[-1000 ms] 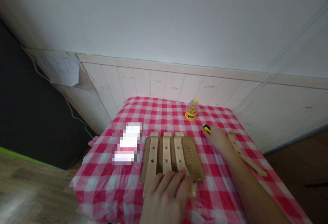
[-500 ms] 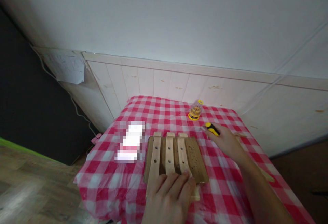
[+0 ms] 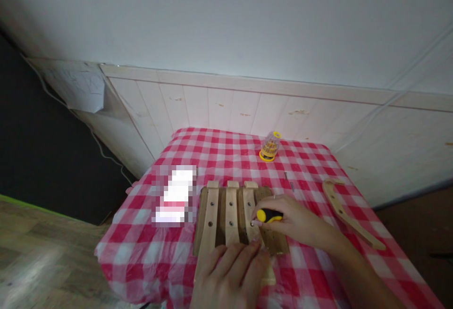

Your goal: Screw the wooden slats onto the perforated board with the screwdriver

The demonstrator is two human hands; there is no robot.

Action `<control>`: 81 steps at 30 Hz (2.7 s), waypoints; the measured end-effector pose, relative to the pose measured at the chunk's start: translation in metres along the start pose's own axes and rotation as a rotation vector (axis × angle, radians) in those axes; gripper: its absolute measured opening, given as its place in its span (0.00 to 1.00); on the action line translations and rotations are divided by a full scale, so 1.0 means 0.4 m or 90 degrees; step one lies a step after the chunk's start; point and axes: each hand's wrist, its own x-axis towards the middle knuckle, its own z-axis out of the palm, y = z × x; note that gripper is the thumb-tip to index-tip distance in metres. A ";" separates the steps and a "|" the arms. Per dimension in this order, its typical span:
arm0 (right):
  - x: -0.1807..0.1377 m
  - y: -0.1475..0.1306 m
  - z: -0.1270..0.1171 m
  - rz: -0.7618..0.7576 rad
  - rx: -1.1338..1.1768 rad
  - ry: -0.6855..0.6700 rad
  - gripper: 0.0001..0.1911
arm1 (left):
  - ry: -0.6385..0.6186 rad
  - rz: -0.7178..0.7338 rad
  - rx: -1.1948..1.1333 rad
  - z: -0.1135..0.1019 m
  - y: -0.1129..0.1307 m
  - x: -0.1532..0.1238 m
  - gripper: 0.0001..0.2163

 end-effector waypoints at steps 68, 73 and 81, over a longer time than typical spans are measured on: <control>-0.003 0.013 0.029 0.105 0.066 0.022 0.16 | -0.036 0.002 -0.019 -0.011 -0.005 0.005 0.23; -0.005 0.018 0.029 0.084 0.050 0.021 0.14 | -0.026 -0.004 -0.012 -0.009 -0.002 0.007 0.26; -0.001 0.020 0.025 0.074 0.051 -0.002 0.12 | -0.021 0.001 -0.011 -0.009 -0.004 0.012 0.26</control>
